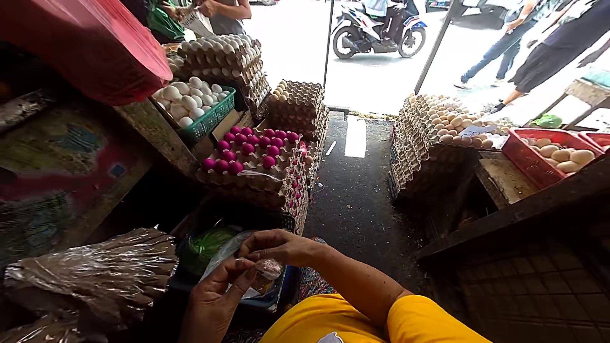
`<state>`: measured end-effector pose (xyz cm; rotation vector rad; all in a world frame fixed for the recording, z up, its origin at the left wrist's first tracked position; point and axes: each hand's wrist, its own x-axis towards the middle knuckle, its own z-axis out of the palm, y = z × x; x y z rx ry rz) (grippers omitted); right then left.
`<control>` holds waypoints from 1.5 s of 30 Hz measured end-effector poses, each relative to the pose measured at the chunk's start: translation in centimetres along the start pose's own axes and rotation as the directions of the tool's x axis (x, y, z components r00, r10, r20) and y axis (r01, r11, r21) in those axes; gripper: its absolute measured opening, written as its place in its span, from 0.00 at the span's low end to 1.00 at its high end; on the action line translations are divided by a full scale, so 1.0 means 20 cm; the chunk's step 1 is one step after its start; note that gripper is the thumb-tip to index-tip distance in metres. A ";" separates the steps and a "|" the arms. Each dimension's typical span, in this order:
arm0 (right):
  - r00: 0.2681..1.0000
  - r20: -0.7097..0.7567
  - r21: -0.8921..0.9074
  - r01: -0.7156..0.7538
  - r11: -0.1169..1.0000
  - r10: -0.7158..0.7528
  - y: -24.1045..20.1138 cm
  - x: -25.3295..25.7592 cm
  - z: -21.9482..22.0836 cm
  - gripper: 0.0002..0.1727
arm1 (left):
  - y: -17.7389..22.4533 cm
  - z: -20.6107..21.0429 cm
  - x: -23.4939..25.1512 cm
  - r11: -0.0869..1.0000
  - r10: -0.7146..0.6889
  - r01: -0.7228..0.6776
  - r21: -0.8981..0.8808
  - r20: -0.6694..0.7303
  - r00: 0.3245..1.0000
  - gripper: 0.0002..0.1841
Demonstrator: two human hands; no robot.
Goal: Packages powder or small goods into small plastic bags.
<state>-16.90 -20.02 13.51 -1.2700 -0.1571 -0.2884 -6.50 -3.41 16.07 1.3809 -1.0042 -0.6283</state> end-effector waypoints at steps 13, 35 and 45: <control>0.990 0.142 0.050 -0.008 0.999 0.001 0.09 -0.05 0.03 0.04 | -0.06 -0.14 -0.04 0.979 -0.069 0.105 -0.175 0.200 0.977 0.08; 0.913 0.025 -0.835 0.243 0.493 -0.407 0.23 -0.05 0.12 0.13 | -0.16 -0.09 -0.08 0.991 -0.126 0.133 0.001 -0.326 0.937 0.07; 0.928 0.060 -0.879 0.224 0.420 -0.368 0.21 -0.02 0.12 0.14 | -0.12 -0.09 -0.13 0.975 -0.193 0.170 -0.141 -0.171 0.966 0.05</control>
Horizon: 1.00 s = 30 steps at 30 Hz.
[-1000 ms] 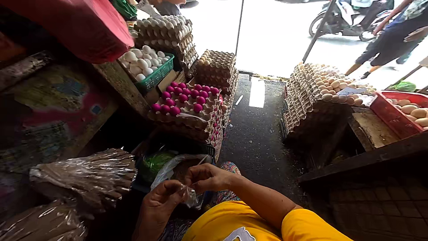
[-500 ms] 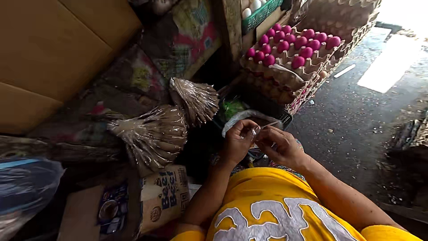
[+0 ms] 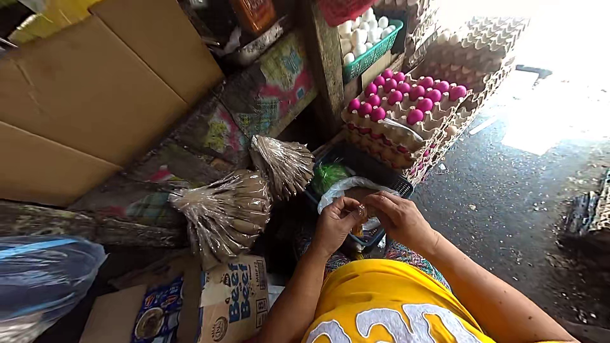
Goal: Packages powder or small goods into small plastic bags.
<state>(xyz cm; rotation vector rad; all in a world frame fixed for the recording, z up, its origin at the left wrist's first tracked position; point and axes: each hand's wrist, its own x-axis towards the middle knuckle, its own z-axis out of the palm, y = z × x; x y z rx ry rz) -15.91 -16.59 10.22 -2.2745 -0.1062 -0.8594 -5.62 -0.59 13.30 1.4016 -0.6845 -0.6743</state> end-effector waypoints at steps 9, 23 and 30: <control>0.954 0.233 0.536 -0.288 0.794 0.189 -0.06 -0.02 -0.07 0.25 | 0.05 0.03 -0.06 0.998 0.023 -0.027 -0.060 -0.065 0.998 0.05; 0.972 0.222 0.316 -0.141 0.938 0.071 -0.08 0.10 -0.04 0.14 | 0.05 -0.05 -0.06 0.995 -0.036 0.030 -0.097 -0.056 0.998 0.05; 0.947 0.315 0.173 -0.128 0.977 0.069 -0.02 0.08 -0.08 0.11 | -0.03 -0.08 -0.02 0.980 -0.108 0.121 -0.161 0.084 0.991 0.05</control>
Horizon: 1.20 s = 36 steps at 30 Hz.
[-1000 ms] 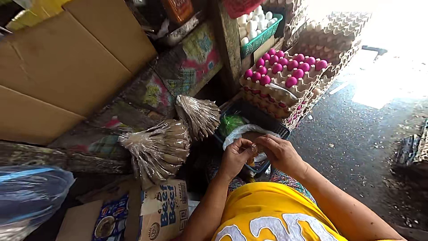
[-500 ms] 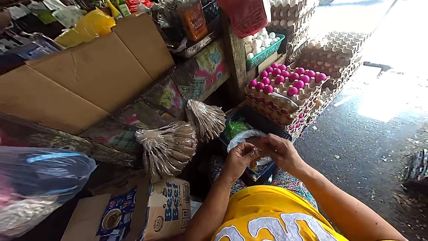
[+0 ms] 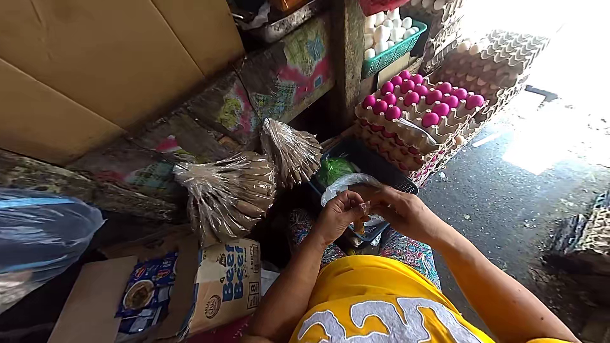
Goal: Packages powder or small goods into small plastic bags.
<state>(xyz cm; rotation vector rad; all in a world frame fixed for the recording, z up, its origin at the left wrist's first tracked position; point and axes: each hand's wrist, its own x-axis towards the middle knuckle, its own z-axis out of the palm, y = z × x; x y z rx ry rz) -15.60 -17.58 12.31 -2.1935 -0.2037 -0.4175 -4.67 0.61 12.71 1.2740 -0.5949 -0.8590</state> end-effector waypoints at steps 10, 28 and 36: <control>0.881 -0.014 0.763 -0.297 0.575 0.474 0.02 -0.06 0.10 0.21 | -0.09 0.02 0.07 0.971 0.102 -0.094 0.222 -0.022 0.995 0.09; 0.801 -0.178 0.870 -0.144 0.472 0.572 0.10 -0.12 0.17 0.12 | -0.17 0.18 0.11 0.992 0.089 -0.078 0.097 -0.111 0.990 0.10; 0.837 -0.396 0.726 0.032 0.686 0.379 0.13 -0.13 0.18 0.09 | -0.17 0.16 0.09 0.991 0.081 -0.074 0.113 -0.066 0.995 0.10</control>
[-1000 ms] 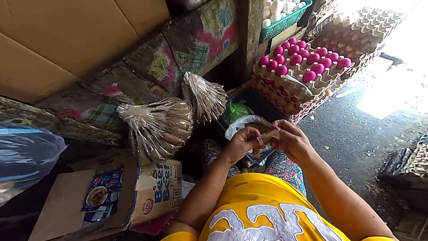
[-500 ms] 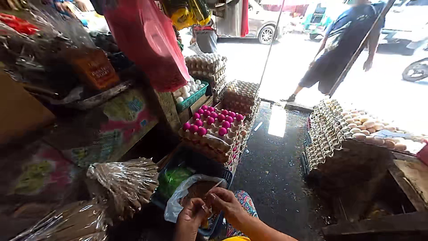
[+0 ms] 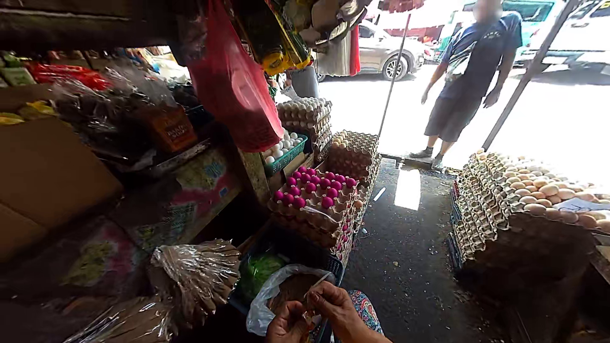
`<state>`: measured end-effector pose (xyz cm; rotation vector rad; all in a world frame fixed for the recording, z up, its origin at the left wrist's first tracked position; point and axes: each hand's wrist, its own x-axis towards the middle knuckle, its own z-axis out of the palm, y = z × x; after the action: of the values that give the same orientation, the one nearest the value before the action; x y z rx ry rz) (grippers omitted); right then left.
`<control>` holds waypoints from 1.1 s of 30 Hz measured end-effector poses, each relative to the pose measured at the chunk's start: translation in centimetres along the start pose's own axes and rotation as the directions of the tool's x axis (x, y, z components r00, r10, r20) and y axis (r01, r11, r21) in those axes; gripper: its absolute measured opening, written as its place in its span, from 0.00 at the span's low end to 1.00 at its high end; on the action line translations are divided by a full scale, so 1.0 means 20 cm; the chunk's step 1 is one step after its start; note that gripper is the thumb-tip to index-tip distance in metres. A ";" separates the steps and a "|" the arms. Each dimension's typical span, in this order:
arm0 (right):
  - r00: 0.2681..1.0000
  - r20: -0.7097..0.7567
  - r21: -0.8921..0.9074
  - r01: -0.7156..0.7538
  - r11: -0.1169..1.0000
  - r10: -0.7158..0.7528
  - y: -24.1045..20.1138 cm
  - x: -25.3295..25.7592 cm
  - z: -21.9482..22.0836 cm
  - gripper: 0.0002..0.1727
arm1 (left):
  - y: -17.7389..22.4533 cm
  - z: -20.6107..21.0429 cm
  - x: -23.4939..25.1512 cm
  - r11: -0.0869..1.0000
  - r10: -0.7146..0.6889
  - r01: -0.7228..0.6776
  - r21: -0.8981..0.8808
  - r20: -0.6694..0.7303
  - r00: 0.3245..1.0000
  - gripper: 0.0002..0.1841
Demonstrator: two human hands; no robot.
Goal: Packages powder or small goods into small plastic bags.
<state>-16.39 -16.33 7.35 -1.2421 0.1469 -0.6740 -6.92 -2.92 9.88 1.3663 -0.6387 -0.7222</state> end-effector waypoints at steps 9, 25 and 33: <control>0.999 0.011 0.018 0.041 0.999 -0.041 -0.02 -0.01 0.00 0.09 | 0.02 0.01 -0.01 0.999 -0.001 -0.002 0.040 0.061 0.998 0.09; 0.995 0.039 -0.020 0.092 0.996 -0.091 -0.07 -0.03 0.01 0.09 | 0.06 0.05 -0.04 0.999 -0.017 0.016 0.030 0.055 0.998 0.09; 0.995 0.030 -0.033 0.093 0.995 -0.092 -0.09 -0.05 0.02 0.10 | 0.06 0.04 -0.06 0.999 0.001 -0.002 0.032 0.054 0.999 0.09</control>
<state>-17.61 -15.70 8.85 -1.2973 0.0776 -0.7359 -8.22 -2.39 11.10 1.3795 -0.6971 -0.7527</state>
